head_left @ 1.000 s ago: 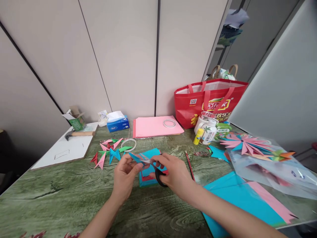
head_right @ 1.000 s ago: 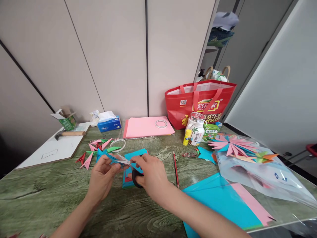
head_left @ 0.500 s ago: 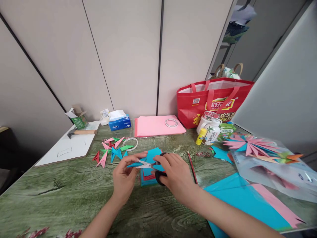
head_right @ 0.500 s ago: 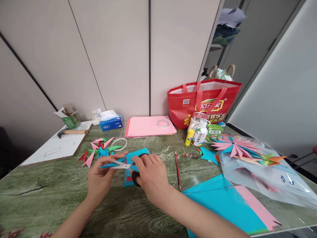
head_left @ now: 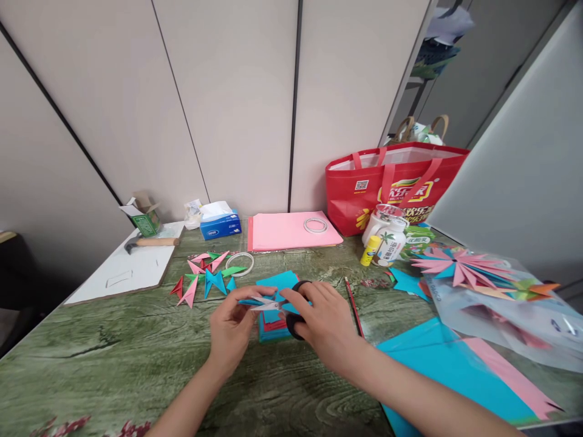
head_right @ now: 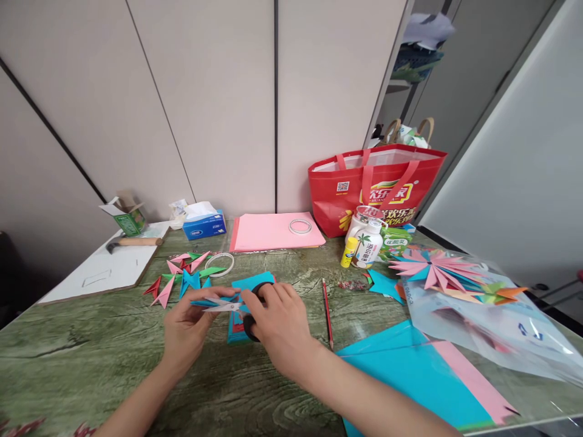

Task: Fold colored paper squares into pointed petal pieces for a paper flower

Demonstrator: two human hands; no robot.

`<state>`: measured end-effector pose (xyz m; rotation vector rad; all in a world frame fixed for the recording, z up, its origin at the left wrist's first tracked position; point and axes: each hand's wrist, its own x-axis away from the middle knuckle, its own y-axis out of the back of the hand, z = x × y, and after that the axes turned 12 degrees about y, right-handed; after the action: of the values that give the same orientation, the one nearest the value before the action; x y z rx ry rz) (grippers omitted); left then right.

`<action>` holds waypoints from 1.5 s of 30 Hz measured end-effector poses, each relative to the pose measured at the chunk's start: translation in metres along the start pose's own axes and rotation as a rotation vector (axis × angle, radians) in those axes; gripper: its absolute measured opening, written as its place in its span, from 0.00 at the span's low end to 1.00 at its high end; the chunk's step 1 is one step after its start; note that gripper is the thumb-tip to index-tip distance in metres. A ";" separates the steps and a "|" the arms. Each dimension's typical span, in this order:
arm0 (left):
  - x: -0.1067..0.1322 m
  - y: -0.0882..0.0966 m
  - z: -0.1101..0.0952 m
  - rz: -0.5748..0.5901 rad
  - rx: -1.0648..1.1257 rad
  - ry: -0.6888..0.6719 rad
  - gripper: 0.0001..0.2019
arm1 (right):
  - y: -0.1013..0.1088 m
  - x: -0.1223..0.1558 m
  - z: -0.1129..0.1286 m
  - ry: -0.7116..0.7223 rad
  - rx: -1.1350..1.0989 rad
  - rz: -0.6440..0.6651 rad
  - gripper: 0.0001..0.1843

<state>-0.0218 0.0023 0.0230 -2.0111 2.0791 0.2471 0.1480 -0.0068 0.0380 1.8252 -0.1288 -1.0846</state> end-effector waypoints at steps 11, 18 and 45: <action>0.001 0.001 0.002 0.007 -0.014 0.017 0.06 | 0.001 0.002 -0.003 0.013 0.036 -0.010 0.13; 0.002 -0.001 0.000 0.014 -0.025 0.077 0.05 | 0.000 0.003 -0.006 -0.014 -0.001 0.023 0.14; 0.000 0.000 -0.002 0.061 -0.061 0.162 0.05 | 0.002 0.002 -0.011 -0.069 -0.115 0.129 0.11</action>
<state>-0.0219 0.0016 0.0252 -2.0674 2.2589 0.1647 0.1585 -0.0016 0.0398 1.6545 -0.2177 -1.0428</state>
